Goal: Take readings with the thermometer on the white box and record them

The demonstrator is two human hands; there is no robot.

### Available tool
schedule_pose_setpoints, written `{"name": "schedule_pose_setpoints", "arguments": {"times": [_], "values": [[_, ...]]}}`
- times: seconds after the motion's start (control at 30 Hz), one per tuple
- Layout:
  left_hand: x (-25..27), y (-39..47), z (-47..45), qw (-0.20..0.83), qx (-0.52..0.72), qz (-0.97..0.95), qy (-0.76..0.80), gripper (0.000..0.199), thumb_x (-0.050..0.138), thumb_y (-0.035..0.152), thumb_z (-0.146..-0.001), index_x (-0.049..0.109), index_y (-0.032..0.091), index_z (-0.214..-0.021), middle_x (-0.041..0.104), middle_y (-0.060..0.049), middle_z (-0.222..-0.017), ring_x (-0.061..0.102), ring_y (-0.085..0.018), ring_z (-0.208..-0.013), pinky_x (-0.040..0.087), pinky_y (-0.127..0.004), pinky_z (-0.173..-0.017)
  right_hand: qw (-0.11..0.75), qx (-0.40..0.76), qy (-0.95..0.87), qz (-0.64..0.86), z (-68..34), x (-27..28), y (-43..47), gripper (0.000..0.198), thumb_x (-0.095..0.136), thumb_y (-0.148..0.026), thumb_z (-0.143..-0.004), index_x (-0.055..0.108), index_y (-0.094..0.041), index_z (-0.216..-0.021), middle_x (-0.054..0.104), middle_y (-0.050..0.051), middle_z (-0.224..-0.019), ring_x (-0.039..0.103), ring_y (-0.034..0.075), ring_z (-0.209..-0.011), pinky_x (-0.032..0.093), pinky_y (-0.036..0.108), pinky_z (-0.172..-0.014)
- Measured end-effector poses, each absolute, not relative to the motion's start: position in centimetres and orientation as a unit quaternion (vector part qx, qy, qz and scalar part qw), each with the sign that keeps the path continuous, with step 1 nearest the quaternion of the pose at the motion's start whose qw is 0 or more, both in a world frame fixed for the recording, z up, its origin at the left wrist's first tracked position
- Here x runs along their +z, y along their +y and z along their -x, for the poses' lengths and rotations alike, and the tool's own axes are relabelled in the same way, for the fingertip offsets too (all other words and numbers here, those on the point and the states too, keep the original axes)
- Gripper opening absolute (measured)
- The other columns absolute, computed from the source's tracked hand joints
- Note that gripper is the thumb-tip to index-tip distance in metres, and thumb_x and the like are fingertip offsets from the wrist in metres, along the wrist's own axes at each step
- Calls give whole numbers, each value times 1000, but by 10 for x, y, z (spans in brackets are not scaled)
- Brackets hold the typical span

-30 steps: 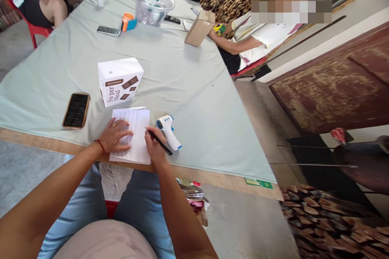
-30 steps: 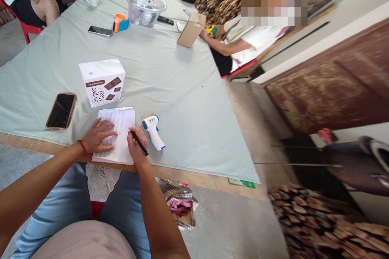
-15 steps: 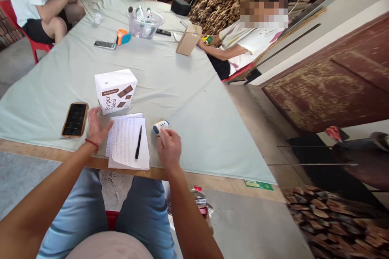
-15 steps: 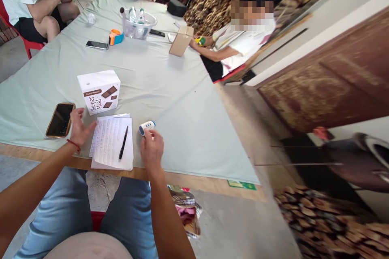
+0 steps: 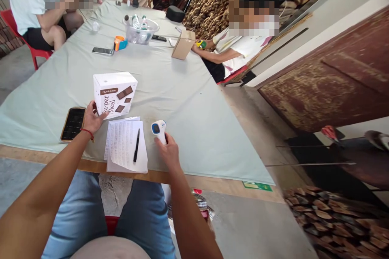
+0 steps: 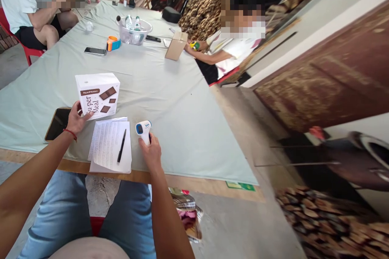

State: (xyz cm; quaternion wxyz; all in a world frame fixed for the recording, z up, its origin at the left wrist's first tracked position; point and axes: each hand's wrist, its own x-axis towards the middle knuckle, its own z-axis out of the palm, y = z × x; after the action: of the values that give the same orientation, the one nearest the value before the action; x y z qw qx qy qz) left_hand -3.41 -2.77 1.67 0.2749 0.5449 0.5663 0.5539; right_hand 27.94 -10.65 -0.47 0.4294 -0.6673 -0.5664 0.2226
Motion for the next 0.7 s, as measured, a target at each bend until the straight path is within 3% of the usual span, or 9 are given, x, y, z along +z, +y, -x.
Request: {"name": "schedule_pose_setpoints", "arguments": {"times": [0.07, 0.17, 0.3, 0.47, 0.7], "values": [[19, -47, 32, 312, 569, -547, 529, 73, 78, 50, -67, 49, 19, -126, 59, -12, -129, 57, -28, -120, 48, -47, -103, 495, 285, -539, 619, -264, 7, -118, 40, 61, -47, -77, 65, -20, -106, 69, 6, -95, 60, 22, -82, 48, 32, -71], [15, -75, 27, 365, 551, -549, 512, 71, 73, 57, -73, 49, 19, -128, 61, -13, -127, 60, -29, -115, 50, -48, -100, 510, 420, -515, 547, -234, 26, -138, 26, 57, -44, -78, 64, -20, -86, 63, 0, -72, 54, 17, -66, 46, 28, -62], [7, -97, 22, 299, 505, -588, 557, 63, 57, 62, -84, 50, 17, -128, 62, -13, -120, 59, -29, -112, 47, -49, -99, 507, 522, -502, 468, -198, 45, -154, 23, 57, -43, -77, 58, -21, -74, 56, -2, -64, 50, 14, -60, 44, 27, -60], [5, -97, 18, 195, 429, -668, 577, 61, 31, 60, -95, 51, 14, -129, 58, -16, -119, 52, -30, -116, 43, -50, -102, 486, 570, -478, 458, -174, 43, -155, 24, 57, -45, -77, 56, -21, -73, 53, -3, -61, 49, 14, -58, 44, 26, -57], [-1, -93, 18, 179, 416, -677, 580, 62, 28, 60, -96, 48, 14, -132, 57, -16, -122, 51, -29, -119, 42, -48, -104, 498, 519, -476, 506, -159, 18, -145, 28, 57, -48, -77, 51, -23, -68, 52, -4, -58, 48, 13, -56, 44, 25, -55]]}}
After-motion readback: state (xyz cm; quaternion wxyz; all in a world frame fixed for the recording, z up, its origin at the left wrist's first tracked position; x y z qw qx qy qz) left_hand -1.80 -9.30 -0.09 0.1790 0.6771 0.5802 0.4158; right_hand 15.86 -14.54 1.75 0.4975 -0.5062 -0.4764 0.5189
